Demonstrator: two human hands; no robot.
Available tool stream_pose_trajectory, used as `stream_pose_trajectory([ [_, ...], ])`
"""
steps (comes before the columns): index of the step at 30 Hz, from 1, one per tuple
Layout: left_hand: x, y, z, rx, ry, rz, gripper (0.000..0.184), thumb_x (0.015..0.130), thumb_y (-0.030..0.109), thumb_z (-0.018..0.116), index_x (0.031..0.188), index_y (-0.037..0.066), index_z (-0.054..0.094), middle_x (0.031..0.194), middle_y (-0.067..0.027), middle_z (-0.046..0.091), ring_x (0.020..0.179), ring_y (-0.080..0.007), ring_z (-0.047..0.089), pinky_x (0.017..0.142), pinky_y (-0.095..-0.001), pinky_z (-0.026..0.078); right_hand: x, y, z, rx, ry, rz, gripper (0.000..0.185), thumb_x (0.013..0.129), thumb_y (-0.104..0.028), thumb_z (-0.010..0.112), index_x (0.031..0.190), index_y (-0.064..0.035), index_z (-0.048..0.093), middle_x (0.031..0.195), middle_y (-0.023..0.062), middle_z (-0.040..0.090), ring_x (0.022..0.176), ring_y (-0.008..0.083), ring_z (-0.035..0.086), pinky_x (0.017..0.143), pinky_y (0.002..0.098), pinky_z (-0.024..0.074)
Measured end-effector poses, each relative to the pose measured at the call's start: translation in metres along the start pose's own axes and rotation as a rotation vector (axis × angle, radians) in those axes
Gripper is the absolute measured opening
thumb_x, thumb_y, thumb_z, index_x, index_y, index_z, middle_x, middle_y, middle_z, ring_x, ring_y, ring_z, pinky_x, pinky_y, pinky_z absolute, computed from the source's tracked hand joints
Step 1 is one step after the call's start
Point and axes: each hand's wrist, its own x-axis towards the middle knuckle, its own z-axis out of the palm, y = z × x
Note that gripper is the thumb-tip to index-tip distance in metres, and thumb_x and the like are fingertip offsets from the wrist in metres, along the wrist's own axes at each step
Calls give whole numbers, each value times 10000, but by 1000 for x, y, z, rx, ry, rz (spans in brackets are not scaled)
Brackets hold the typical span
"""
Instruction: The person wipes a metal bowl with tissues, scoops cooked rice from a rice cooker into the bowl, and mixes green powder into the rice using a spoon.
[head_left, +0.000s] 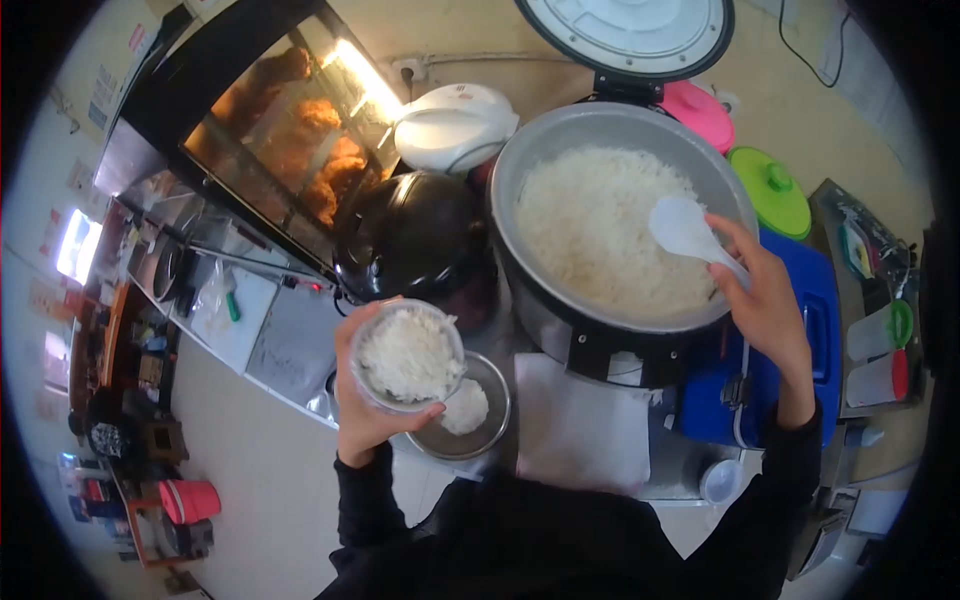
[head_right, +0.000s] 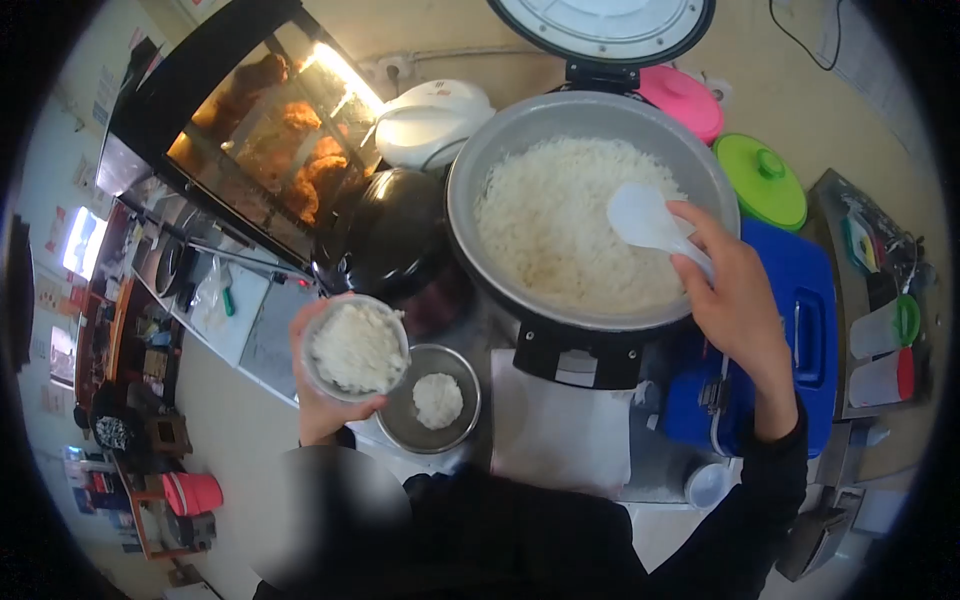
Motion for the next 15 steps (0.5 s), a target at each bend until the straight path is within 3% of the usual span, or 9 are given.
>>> stream_pose_trajectory([
  [1, -12, 3, -10, 240, -80, 1, 1009, 523, 183, 921, 1376, 76, 392, 1398, -159, 485, 1231, -317, 530, 1033, -417, 467, -1, -4, -2, -9, -47, 59, 468, 886, -64, 611, 1346, -97, 526, 1158, 221, 637, 1001, 381, 642, 854, 386, 504],
  [4, -40, -9, -8, 935, -397, -121, 922, 516, 86, 858, 1343, 125, 451, 1367, -82, 505, 1187, -334, 527, 941, -411, 530, -5, 2, 7, -184, 20, -52, 468, 892, -67, 604, 1351, -125, 529, 1119, 203, 642, 986, 375, 633, 842, 393, 503],
  [7, -75, -50, 9, 1352, -586, -118, 901, 508, 38, 811, 1334, 160, 473, 1346, -47, 509, 1155, -343, 509, 842, -391, 565, 1, 12, 24, -286, 191, -270, 471, 882, -56, 596, 1340, -152, 539, 1074, 173, 649, 978, 375, 617, 845, 427, 492],
  [10, -75, -38, 5, 1409, -465, -55, 881, 535, 22, 806, 1338, 162, 471, 1338, -61, 507, 1154, -331, 506, 795, -349, 575, 5, 11, 20, -394, 18, -212, 472, 872, -37, 580, 1329, -148, 538, 1131, 156, 651, 1025, 370, 610, 868, 451, 485],
  [11, -75, -29, 3, 1306, -420, -173, 889, 529, 26, 815, 1338, 146, 468, 1341, -72, 504, 1167, -352, 504, 835, -379, 559, 8, 11, 21, -387, 54, -219, 456, 867, -44, 583, 1313, -139, 551, 1147, 153, 651, 1034, 368, 611, 876, 448, 485],
  [13, -66, 6, 3, 1103, -294, -179, 893, 524, 38, 830, 1334, 131, 467, 1336, -73, 509, 1180, -364, 499, 869, -405, 538, 17, 12, 26, -373, 130, -236, 428, 858, -58, 590, 1281, -122, 578, 1180, 147, 651, 1052, 363, 612, 890, 441, 485],
  [15, -65, 27, 5, 872, -193, -163, 914, 502, 90, 884, 1317, 92, 470, 1293, -109, 521, 1178, -376, 504, 923, -446, 491, 22, 21, 21, -405, 8, -230, 417, 867, -73, 598, 1283, -94, 590, 1217, 160, 643, 1101, 365, 604, 935, 422, 478],
])
